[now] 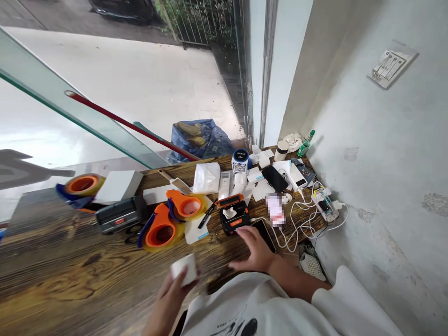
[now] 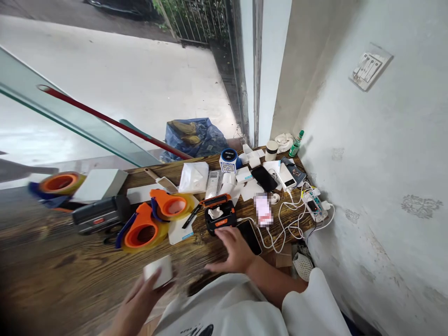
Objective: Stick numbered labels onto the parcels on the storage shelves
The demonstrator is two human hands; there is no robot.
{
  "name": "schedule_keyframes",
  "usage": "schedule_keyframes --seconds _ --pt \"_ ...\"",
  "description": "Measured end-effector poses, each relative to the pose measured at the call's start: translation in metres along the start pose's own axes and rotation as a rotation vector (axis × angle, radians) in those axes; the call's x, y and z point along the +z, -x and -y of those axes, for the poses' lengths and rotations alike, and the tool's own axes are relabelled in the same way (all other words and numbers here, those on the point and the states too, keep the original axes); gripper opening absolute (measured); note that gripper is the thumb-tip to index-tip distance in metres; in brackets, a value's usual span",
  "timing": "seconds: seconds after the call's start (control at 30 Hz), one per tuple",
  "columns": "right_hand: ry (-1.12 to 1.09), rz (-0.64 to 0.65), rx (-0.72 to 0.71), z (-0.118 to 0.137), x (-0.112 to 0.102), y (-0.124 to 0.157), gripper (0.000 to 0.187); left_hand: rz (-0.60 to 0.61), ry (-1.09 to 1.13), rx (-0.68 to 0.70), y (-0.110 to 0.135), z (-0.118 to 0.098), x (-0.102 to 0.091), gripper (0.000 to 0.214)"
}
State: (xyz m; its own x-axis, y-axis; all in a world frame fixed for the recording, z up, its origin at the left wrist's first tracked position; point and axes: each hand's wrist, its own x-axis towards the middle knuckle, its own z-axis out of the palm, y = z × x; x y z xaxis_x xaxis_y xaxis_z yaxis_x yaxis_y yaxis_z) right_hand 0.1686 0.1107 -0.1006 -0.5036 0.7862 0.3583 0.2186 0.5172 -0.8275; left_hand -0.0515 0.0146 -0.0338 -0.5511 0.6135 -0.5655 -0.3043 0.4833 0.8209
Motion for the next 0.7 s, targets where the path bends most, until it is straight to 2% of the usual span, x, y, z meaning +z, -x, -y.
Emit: schedule_keyframes --seconds 0.07,0.1,0.17,0.23,0.3,0.43,0.57,0.7 --pt "-0.046 0.078 -0.037 0.02 0.013 -0.014 0.109 0.125 -0.054 0.022 -0.002 -0.011 0.037 0.057" --pt "-0.064 0.092 -0.034 0.025 0.017 -0.02 0.112 0.188 -0.119 0.052 -0.001 -0.016 0.054 0.053" --pt "-0.104 0.078 -0.002 0.025 0.021 -0.027 0.099 0.214 -0.194 0.119 0.002 -0.024 0.082 0.047" --pt "-0.134 0.032 0.042 0.019 0.021 -0.029 0.08 0.244 -0.211 0.144 0.005 -0.027 0.096 0.042" --pt "-0.202 -0.049 0.114 0.011 0.018 -0.026 0.071 0.33 -0.123 0.04 0.008 -0.028 0.098 0.038" --pt "-0.496 -0.171 0.25 0.003 0.013 -0.017 0.086 0.471 0.061 -0.226 0.013 -0.027 0.091 0.035" --pt "-0.569 -0.137 0.216 0.007 0.008 -0.013 0.091 0.52 0.202 -0.365 0.016 -0.025 0.094 0.031" --pt "-0.485 -0.055 0.125 0.01 -0.003 -0.018 0.076 0.518 0.304 -0.358 0.014 -0.021 0.096 0.024"
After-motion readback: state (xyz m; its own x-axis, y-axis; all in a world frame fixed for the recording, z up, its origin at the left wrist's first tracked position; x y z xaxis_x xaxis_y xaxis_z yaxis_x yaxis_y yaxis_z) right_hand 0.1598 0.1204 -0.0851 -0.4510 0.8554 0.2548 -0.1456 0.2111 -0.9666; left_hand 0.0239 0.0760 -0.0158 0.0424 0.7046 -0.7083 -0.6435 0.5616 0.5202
